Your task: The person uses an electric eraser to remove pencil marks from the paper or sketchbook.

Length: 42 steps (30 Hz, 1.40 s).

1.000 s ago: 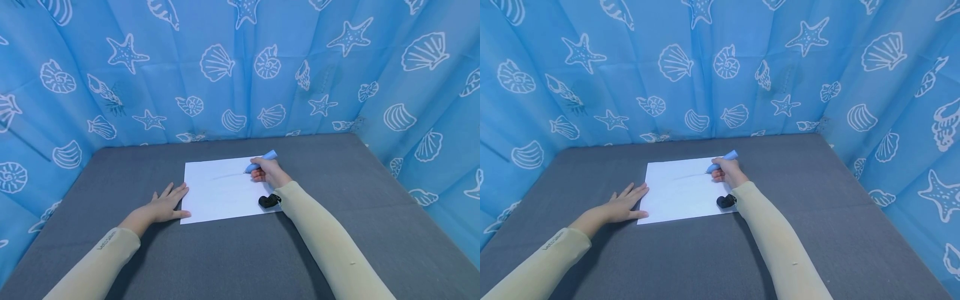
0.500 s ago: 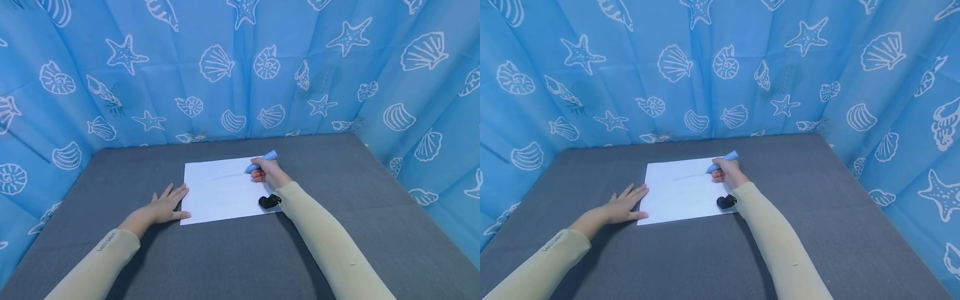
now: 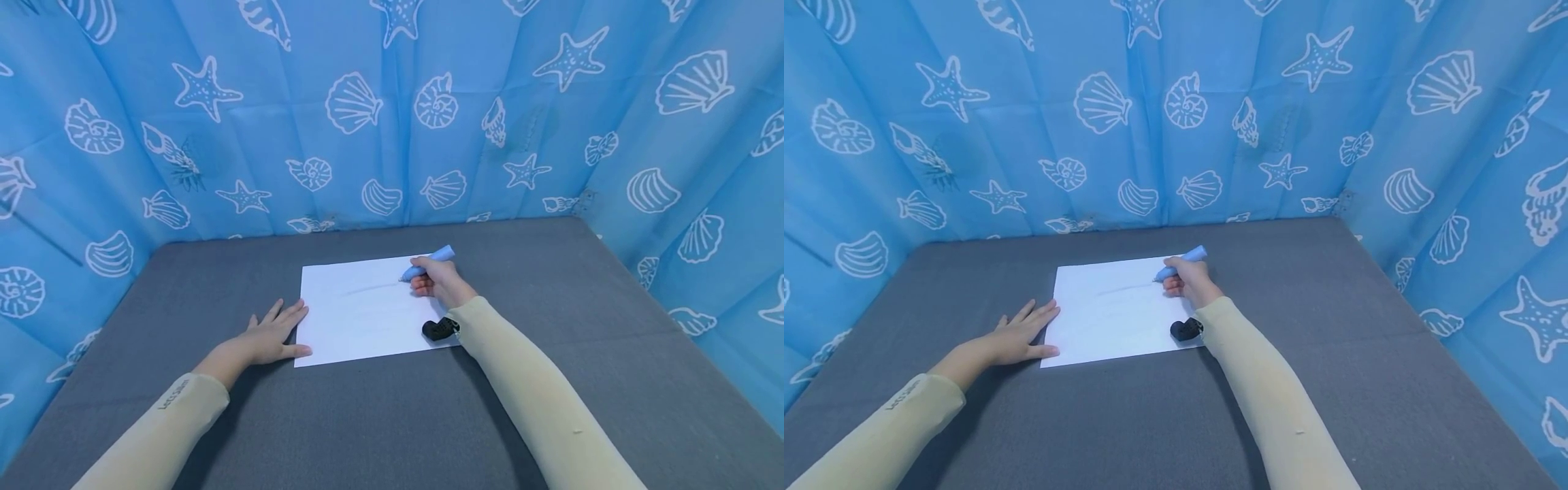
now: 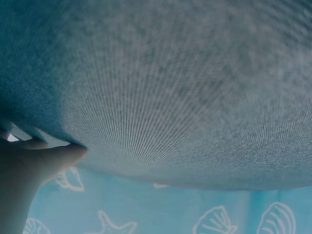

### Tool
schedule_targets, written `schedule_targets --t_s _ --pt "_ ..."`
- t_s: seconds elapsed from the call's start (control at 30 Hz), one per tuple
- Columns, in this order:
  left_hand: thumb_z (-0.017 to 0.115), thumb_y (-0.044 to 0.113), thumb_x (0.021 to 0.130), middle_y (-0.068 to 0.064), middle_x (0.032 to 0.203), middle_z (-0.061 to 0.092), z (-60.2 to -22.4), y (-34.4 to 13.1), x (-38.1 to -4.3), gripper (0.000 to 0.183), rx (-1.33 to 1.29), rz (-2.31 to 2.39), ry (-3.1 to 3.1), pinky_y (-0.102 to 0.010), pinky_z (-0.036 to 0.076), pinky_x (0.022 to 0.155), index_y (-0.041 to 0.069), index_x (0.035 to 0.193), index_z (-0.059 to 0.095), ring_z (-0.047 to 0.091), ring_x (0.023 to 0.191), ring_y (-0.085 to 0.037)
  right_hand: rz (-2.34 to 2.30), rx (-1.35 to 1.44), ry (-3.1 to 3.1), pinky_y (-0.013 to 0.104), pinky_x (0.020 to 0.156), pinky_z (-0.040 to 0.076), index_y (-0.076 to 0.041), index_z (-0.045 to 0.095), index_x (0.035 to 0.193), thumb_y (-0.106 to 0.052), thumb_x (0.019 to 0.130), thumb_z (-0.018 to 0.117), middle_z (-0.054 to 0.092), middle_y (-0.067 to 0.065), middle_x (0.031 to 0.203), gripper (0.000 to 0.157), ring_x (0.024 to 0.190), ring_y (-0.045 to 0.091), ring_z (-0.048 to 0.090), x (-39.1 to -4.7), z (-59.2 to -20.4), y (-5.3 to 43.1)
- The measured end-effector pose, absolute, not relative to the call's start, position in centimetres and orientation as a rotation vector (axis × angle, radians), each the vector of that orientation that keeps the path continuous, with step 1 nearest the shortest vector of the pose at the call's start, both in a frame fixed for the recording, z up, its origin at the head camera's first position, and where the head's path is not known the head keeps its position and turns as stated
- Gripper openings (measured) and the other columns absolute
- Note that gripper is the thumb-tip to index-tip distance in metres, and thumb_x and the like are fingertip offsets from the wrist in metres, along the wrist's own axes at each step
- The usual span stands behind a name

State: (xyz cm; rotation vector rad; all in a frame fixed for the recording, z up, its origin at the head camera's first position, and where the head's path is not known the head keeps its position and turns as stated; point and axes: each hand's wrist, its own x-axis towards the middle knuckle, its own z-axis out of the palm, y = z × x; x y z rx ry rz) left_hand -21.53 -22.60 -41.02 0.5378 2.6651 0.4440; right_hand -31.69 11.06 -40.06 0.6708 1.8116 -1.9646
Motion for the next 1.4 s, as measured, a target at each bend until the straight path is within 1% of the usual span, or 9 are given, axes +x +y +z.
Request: schedule_targets --t_s 0.2,0.5,0.77,0.83,0.97,1.03,1.1,1.27,1.4 --pt "0.054 0.071 0.084 -0.012 0.162 0.007 -41.3 -22.9 -21.7 0.103 0.528 0.426 2.666 -0.076 -0.004 0.101 0.009 0.156 0.017 -0.006 0.145 -0.045 -1.969 0.689 1.811 0.024 0.049 0.051 0.001 0.06 0.096 -0.022 0.094 0.065 0.058 0.006 0.061 0.024 0.048 0.012 0.054 -31.7 -40.1 10.9" --pt "0.057 0.069 0.083 -0.013 0.162 0.009 -41.9 -23.1 -22.0 0.103 0.541 0.431 2.676 -0.077 -0.004 0.1 0.008 0.156 0.018 -0.005 0.144 -0.046 -1.97 0.676 1.815 0.024 0.049 0.051 0.001 0.061 0.094 -0.022 0.094 0.065 0.057 0.006 0.061 0.023 0.047 0.012 0.054 -31.7 -40.2 11.1" --pt "0.055 0.071 0.084 -0.013 0.162 0.008 -41.9 -23.0 -22.0 0.103 0.538 0.429 2.677 -0.077 -0.004 0.1 0.008 0.156 0.018 -0.005 0.144 -0.046 -1.972 0.687 1.814 0.024 0.048 0.051 0.001 0.06 0.095 -0.023 0.094 0.065 0.057 0.006 0.061 0.024 0.048 0.012 0.053 -31.7 -40.2 11.0" --pt "0.055 0.072 0.083 -0.013 0.162 0.008 -41.7 -22.9 -21.8 0.104 0.537 0.431 2.674 -0.077 -0.004 0.1 0.008 0.156 0.017 -0.006 0.144 -0.045 -1.983 0.687 1.803 0.024 0.049 0.051 0.0 0.06 0.095 -0.025 0.094 0.065 0.057 0.006 0.062 0.026 0.049 0.012 0.053 -31.7 -40.2 10.9" --pt "0.054 0.072 0.083 -0.013 0.162 0.008 -41.0 -22.8 -21.6 0.104 0.547 0.458 2.659 -0.076 -0.005 0.101 0.007 0.156 0.017 -0.006 0.144 -0.046 -1.959 0.62 1.8 0.024 0.052 0.051 0.001 0.06 0.098 -0.037 0.095 0.063 0.057 0.006 0.064 0.038 0.052 0.013 0.053 -31.7 -40.0 10.8" --pt "0.054 0.071 0.084 -0.014 0.162 0.008 -40.8 -22.7 -21.5 0.103 0.556 0.469 2.653 -0.076 -0.005 0.1 0.007 0.155 0.017 -0.006 0.144 -0.046 -1.939 0.576 1.792 0.024 0.054 0.051 0.001 0.061 0.099 -0.041 0.095 0.062 0.058 0.007 0.066 0.042 0.053 0.013 0.053 -31.7 -39.8 10.9" --pt "0.054 0.07 0.085 -0.014 0.162 0.008 -40.5 -22.6 -21.4 0.101 0.554 0.467 2.649 -0.076 -0.004 0.101 0.007 0.156 0.017 -0.006 0.144 -0.046 -1.933 0.556 1.766 0.024 0.054 0.052 0.001 0.062 0.098 -0.038 0.095 0.064 0.059 0.007 0.067 0.039 0.054 0.013 0.055 -31.7 -39.8 11.0" --pt "0.058 0.063 0.087 -0.017 0.161 0.009 -40.0 -22.3 -21.3 0.098 0.545 0.475 2.644 -0.077 -0.004 0.1 0.004 0.155 0.018 -0.005 0.144 -0.048 -1.971 0.547 1.668 0.024 0.054 0.054 0.0 0.061 0.093 -0.023 0.094 0.066 0.06 0.008 0.067 0.023 0.053 0.013 0.058 -31.8 -39.9 11.5" --pt "0.059 0.06 0.088 -0.017 0.161 0.009 -40.0 -22.4 -21.2 0.096 0.544 0.48 2.638 -0.077 -0.003 0.1 0.004 0.155 0.019 -0.004 0.143 -0.048 -1.989 0.532 1.686 0.025 0.053 0.054 0.0 0.061 0.094 -0.021 0.095 0.064 0.061 0.007 0.066 0.022 0.052 0.013 0.059 -31.7 -40.1 11.4"
